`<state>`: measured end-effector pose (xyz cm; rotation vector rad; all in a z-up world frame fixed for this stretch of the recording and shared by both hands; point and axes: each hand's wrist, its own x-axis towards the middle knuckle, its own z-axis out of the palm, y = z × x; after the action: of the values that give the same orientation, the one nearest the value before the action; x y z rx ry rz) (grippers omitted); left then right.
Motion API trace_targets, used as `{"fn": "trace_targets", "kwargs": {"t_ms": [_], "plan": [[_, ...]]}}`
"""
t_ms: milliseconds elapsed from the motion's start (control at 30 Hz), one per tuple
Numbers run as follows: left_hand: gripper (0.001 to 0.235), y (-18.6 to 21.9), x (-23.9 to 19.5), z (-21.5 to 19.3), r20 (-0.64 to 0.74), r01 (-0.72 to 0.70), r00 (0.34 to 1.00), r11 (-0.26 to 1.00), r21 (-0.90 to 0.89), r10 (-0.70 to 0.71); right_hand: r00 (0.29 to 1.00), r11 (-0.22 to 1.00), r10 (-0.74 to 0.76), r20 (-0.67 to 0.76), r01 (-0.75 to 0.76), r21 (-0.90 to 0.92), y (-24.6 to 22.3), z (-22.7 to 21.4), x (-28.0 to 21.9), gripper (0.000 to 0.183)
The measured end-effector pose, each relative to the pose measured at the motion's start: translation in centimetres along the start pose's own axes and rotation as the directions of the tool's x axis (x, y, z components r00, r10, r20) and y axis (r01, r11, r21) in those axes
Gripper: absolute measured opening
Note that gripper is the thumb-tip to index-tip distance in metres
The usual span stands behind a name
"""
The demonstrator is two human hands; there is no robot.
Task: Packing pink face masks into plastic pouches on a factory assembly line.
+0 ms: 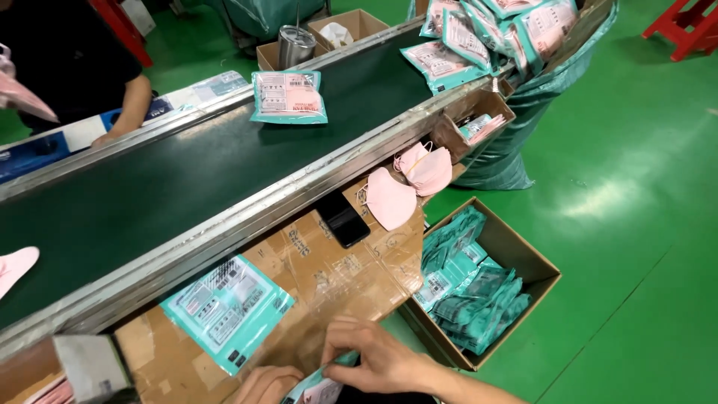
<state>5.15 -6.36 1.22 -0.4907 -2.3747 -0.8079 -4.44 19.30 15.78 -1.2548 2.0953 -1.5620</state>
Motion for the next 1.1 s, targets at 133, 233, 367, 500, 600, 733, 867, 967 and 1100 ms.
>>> {"fn": "trace_targets", "kwargs": {"t_ms": [133, 233, 367, 500, 600, 733, 867, 967, 1100], "plan": [[0.018, 6.6, 2.9, -1.0, -0.018, 0.007, 1.000, 1.000, -0.006, -0.007, 0.990, 0.996, -0.091, 0.110, 0.088, 0.027, -2.6, -0.4, -2.5, 0.014], [0.019, 10.7, 4.3, -3.9, 0.099, 0.027, 0.995, 0.999, 0.018, -0.029, 0.994, 0.999, -0.030, 0.107, 0.026, 0.040, -3.5, 0.1, -3.8, 0.010], [0.020, 14.0, 6.9, -5.8, 0.144, 0.041, 0.989, 0.998, -0.051, -0.033, 0.991, 0.996, 0.023, 0.134, -0.033, 0.077, -5.0, -0.4, -4.9, 0.011], [0.015, 14.2, 6.3, -5.7, 0.190, 0.108, 0.979, 0.984, -0.139, -0.081, 0.988, 0.998, -0.062, 0.141, 0.063, -0.005, -5.7, -1.0, -5.2, 0.013], [0.022, 10.8, 1.3, -4.5, 0.278, 0.183, 0.950, 0.975, -0.129, -0.141, 0.980, 0.987, 0.062, 0.190, -0.089, 0.134, -5.3, -0.8, -6.4, 0.014], [0.034, -5.8, -4.1, -5.0, 0.596, 0.021, 0.762, 0.909, -0.416, 0.255, 0.984, 0.980, 0.174, 0.025, -0.171, -0.103, -1.8, -4.3, -8.6, 0.010], [0.039, -10.3, -5.1, -6.3, 0.295, 0.172, 0.955, 0.865, -0.471, -0.029, 0.899, 0.962, 0.250, -0.359, -0.272, -0.012, -1.2, -8.3, -9.3, 0.017], [0.023, -4.8, -2.7, -3.4, -0.038, 0.223, 0.962, 0.863, -0.453, -0.269, 0.972, 0.944, 0.132, -0.195, -0.063, 0.325, -1.2, -5.5, -7.5, 0.070], [0.011, 2.6, 7.1, 1.5, -0.060, 0.377, 0.884, 0.784, -0.493, -0.463, 0.877, 0.730, 0.477, 0.056, -0.431, 0.530, 3.4, -5.1, -3.6, 0.045]]}}
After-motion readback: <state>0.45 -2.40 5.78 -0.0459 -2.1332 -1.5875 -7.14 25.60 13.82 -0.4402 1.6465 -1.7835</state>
